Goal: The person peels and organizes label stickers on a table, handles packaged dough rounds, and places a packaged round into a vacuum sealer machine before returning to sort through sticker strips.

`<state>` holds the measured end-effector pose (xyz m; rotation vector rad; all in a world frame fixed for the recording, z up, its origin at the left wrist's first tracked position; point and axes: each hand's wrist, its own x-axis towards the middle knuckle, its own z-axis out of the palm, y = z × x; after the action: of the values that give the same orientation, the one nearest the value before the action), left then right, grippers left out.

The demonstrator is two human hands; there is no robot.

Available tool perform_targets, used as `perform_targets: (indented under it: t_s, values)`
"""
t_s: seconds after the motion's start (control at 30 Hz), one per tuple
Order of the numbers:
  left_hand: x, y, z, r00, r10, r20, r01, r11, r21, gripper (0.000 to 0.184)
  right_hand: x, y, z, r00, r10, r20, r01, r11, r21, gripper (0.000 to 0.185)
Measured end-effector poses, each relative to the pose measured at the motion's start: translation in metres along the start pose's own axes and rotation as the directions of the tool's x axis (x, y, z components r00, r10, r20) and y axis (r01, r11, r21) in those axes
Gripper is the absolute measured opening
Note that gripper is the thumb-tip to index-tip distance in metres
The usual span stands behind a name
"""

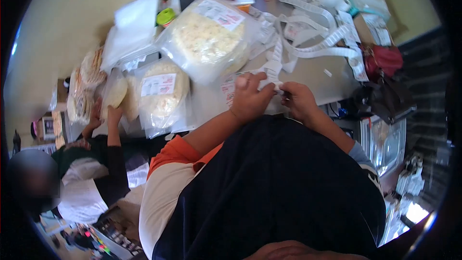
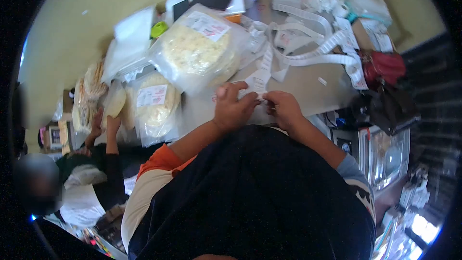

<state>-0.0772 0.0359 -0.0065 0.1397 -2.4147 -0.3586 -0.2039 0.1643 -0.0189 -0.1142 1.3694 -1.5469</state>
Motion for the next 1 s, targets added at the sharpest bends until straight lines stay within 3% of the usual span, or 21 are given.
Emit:
perform_targets:
  t_s: [0.1,0.2,0.3,0.6,0.7,1.0]
  values:
    - [-0.008,0.0,0.001,0.991,0.113,-0.075,-0.106,0.99,0.092,0.026,-0.001,-0.004,0.005,0.998,0.03,-0.064,-0.031,0.999,-0.016,0.012]
    - [-0.01,0.001,0.0,0.975,0.16,-0.154,-0.131,0.975,0.181,0.025,0.007,-0.002,0.003,0.995,0.095,-0.04,-0.091,0.992,0.092,0.01]
    - [-0.006,0.0,0.001,0.977,0.074,-0.2,-0.04,0.985,0.168,0.025,0.006,-0.008,0.009,0.996,0.084,-0.038,-0.081,0.995,0.062,0.01]
    - [-0.016,-0.007,-0.004,0.979,0.112,-0.169,-0.082,0.981,0.176,0.025,0.013,-0.008,0.017,0.994,0.106,-0.018,-0.106,0.994,0.001,0.011]
    - [-0.015,-0.007,-0.002,0.986,0.021,-0.163,0.005,0.988,0.155,0.025,0.012,-0.011,0.025,0.992,0.121,-0.033,-0.121,0.993,-0.005,0.011]
    - [-0.023,-0.009,-0.003,0.979,0.118,-0.165,-0.089,0.981,0.172,0.026,0.013,-0.005,0.03,0.99,0.129,-0.055,-0.13,0.991,-0.023,0.014]
